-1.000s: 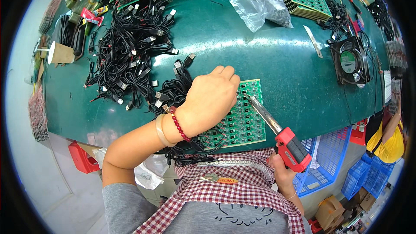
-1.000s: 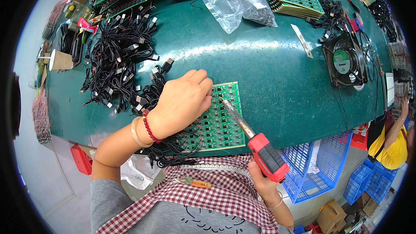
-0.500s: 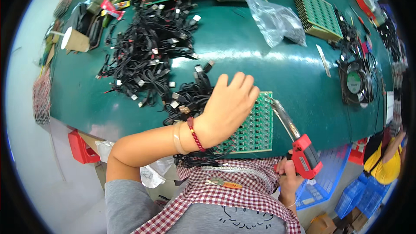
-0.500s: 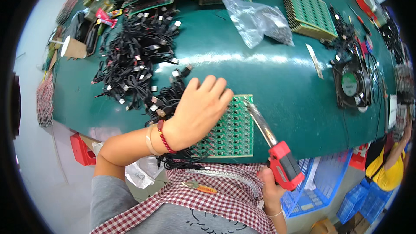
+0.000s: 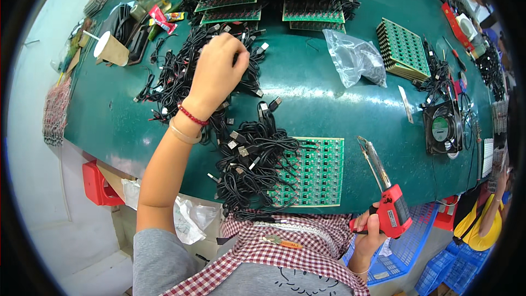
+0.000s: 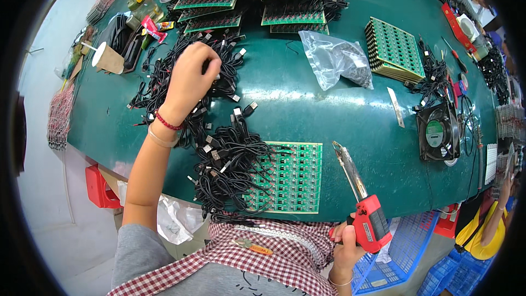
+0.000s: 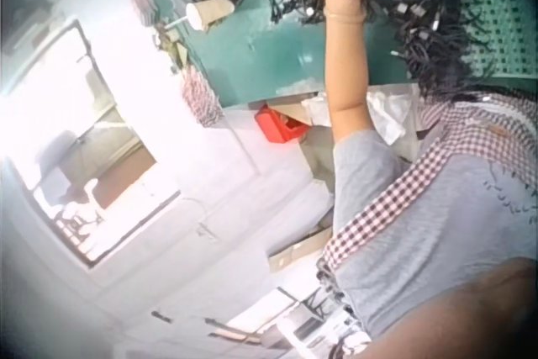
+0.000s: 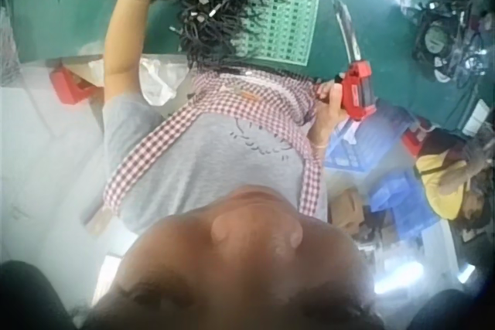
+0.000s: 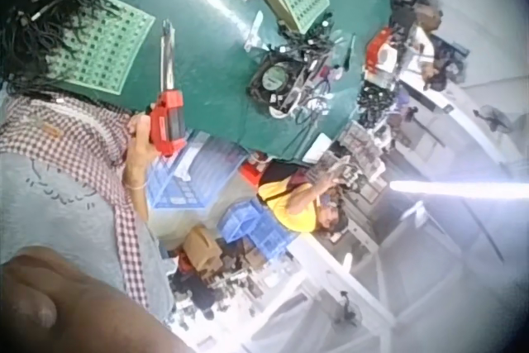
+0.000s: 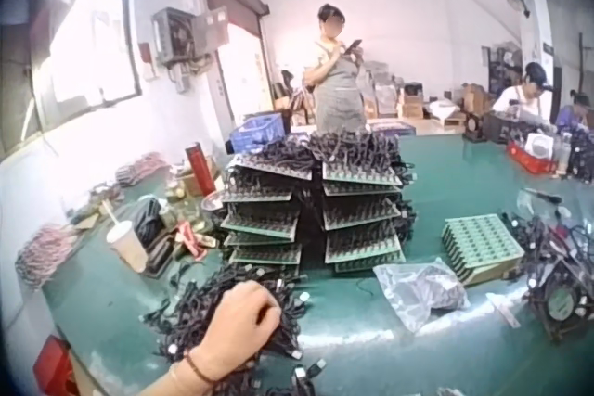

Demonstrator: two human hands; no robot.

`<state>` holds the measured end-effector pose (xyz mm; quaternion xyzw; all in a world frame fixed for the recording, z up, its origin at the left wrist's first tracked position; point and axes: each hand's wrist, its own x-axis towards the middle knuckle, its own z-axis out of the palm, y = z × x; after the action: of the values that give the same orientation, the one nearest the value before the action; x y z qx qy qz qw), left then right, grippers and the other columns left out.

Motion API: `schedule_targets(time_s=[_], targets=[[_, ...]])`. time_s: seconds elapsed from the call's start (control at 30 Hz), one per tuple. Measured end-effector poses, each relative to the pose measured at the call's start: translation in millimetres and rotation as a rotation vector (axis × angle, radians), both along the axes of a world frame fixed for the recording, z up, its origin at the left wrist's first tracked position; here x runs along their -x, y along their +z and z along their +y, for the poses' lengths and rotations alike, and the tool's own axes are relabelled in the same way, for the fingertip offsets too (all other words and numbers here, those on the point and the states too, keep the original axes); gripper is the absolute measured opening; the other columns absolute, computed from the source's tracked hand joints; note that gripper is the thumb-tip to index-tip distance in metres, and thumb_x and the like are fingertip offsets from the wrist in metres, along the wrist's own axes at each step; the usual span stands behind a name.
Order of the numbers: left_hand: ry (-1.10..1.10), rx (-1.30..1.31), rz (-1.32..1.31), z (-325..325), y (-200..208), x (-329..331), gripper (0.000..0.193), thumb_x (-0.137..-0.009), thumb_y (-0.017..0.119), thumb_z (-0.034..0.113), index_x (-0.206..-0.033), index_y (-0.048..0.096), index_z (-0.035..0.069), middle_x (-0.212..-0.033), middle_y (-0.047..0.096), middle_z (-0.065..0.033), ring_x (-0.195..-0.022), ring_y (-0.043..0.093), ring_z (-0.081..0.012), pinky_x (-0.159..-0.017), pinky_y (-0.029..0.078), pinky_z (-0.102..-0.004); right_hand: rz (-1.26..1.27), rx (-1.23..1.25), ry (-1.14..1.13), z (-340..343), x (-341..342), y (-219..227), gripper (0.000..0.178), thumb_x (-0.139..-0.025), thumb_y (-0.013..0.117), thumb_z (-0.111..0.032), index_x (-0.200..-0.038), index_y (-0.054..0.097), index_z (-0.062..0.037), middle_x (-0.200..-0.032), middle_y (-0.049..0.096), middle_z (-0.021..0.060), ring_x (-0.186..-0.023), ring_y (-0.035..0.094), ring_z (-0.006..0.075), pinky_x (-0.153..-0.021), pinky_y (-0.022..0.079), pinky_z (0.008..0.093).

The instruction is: The person solders USB cables onto a circuit board using a soldering iron, attaching the wires one by one.

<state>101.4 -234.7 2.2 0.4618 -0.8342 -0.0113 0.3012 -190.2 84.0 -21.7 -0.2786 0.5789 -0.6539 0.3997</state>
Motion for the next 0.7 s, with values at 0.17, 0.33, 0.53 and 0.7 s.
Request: schedule_targets(time_s=[0.17, 0.33, 0.53, 0.7], targets=[[0.289, 0.372, 0.400, -11, 3, 0, 0.025, -0.075, 0.066, 0.003, -0.097, 0.053, 0.000, -0.104, 0.047, -0.0162, -0.093, 0.051, -0.0294, -0.079, 0.046, -0.0388, 0.023, 0.019, -0.020, -1, 5, -1, 0.026, -0.091, 0.053, -0.011, -0.113, 0.046, 0.0022, -0.060, 0.047, 0.0042, -0.047, 0.041, 0.0094, -0.046, 0.038, 0.0244], [0.349, -0.017, 0.084, -12, -25, -9, 0.016, -0.080, 0.066, 0.024, -0.082, 0.061, 0.009, -0.079, 0.058, -0.0039, -0.084, 0.057, -0.0254, -0.075, 0.040, -0.0400, 0.018, 0.058, -0.007, -3, 6, 3, 0.026, -0.091, 0.053, -0.011, -0.112, 0.046, 0.0018, -0.061, 0.047, 0.0043, -0.047, 0.041, 0.0094, -0.046, 0.038, 0.0242], [0.406, 0.074, -0.075, -11, -18, 2, 0.017, -0.081, 0.066, 0.027, -0.082, 0.064, 0.009, -0.083, 0.060, -0.0046, -0.085, 0.057, -0.0252, -0.073, 0.041, -0.0414, 0.030, 0.037, -0.059, -5, 5, 6, 0.024, -0.091, 0.050, -0.009, -0.112, 0.046, 0.0014, -0.061, 0.048, 0.0047, -0.047, 0.041, 0.0094, -0.046, 0.037, 0.0243], [0.330, 0.025, 0.045, -16, -16, 4, 0.020, -0.084, 0.062, 0.026, -0.082, 0.066, 0.006, -0.097, 0.063, -0.0071, -0.096, 0.057, -0.0264, -0.075, 0.042, -0.0422, 0.037, 0.058, -0.059, -6, 2, 12, 0.024, -0.092, 0.050, -0.010, -0.112, 0.046, 0.0010, -0.062, 0.048, 0.0048, -0.048, 0.041, 0.0097, -0.046, 0.037, 0.0248]])
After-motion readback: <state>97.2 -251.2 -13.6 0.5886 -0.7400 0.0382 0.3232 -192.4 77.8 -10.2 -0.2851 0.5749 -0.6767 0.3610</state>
